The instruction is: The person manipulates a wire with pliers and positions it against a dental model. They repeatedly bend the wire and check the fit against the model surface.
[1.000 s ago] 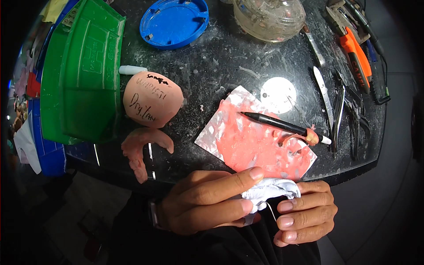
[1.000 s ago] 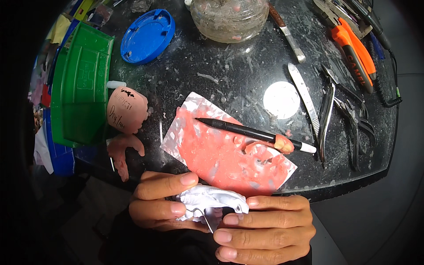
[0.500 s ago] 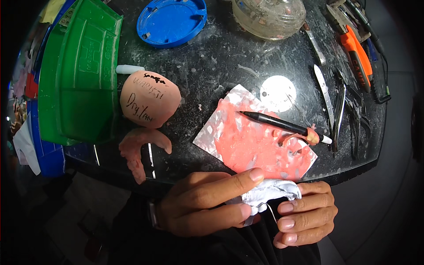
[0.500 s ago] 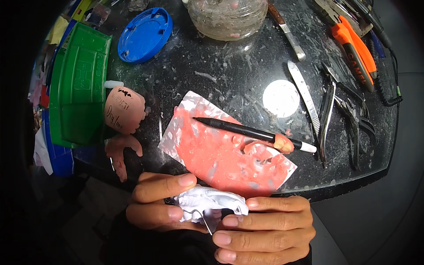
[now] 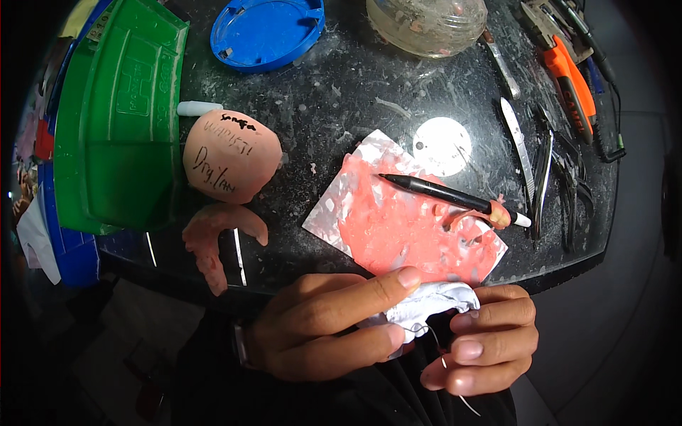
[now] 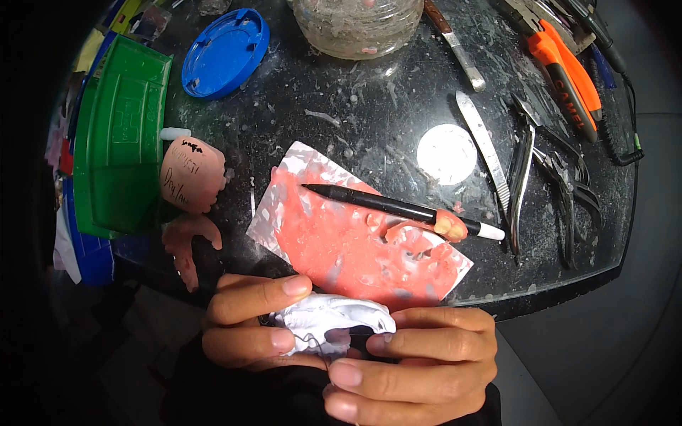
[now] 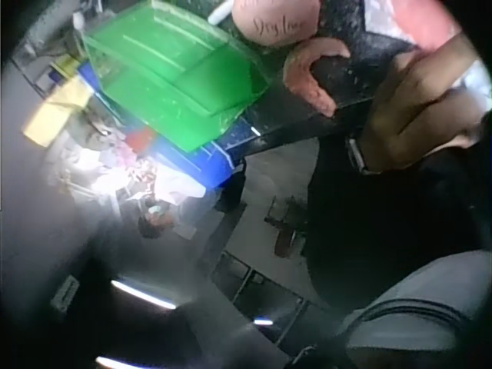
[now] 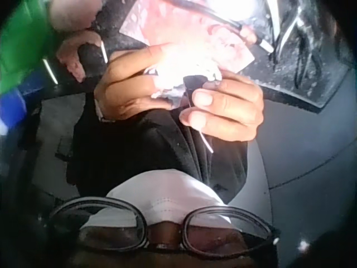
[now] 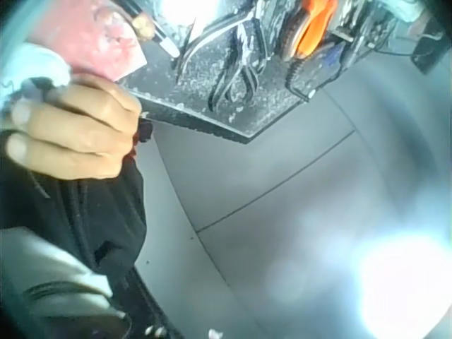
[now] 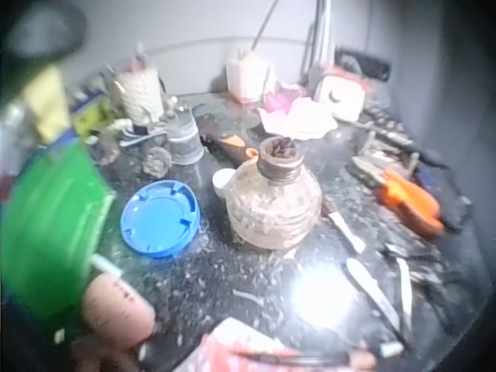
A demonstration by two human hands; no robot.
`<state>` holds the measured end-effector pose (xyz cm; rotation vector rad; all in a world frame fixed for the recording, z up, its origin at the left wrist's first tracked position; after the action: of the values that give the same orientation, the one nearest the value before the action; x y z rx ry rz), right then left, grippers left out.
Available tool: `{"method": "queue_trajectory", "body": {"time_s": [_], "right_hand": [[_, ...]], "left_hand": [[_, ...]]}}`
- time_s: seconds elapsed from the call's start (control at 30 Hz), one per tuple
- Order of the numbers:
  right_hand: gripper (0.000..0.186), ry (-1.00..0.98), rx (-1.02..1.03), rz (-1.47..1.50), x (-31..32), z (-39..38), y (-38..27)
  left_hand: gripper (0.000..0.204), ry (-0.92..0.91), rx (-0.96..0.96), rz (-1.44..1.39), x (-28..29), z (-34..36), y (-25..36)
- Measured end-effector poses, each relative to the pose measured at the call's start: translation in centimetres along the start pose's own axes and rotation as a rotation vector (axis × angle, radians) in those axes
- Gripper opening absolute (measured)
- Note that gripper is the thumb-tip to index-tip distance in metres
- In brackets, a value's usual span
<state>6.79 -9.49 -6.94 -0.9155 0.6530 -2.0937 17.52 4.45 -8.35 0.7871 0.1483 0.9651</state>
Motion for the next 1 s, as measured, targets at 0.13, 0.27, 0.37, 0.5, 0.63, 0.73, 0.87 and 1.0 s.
{"method": "queue_trajectory", "body": {"time_s": [0.13,0.27,0.37,0.5,0.63,0.73,0.87,1.0], "right_hand": [[0.027,-0.054,-0.059,-0.004,0.5,0.2,-0.4],[0.024,-0.05,-0.078,0.002,0.5,0.1,-0.4],[0.025,-0.043,-0.079,0.003,0.5,0.0,-0.4],[0.025,-0.058,-0.077,-0.004,0.5,0.2,-0.4],[0.031,-0.01,-0.115,0.008,0.1,-0.3,-0.6],[0.028,0.499,-0.093,-0.311,-1.6,1.8,-0.5],[0.024,0.311,-0.065,-0.428,-2.2,2.1,0.2],[0.021,0.198,-0.049,-0.36,-2.1,2.1,0.6]], "left_hand": [[0.019,0.032,-0.044,0.005,-0.2,0.0,-0.1],[0.017,-0.002,-0.139,0.031,-0.1,0.4,-0.4],[0.017,0.029,-0.144,0.037,-0.2,0.3,-0.2],[0.017,0.071,-0.067,0.035,-0.4,0.1,0.0],[0.017,0.06,-0.015,0.041,-0.2,0.3,0.3],[0.017,0.039,-0.033,0.055,-0.6,0.7,0.3],[0.019,-0.018,-0.07,0.106,-0.5,0.7,0.2],[0.02,-0.001,-0.138,0.096,-0.8,0.7,0.0]]}}
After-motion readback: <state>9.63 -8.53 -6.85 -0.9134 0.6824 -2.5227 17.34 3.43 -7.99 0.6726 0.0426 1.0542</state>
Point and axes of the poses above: each hand's wrist, its own z-axis towards the middle knuckle, its own x-axis out of the back of the hand, y = z × x, the point moved 4 cm from there along z, towards the middle knuckle, and after that the axes turned 9 degrees about -x, right-handed, at the moved point
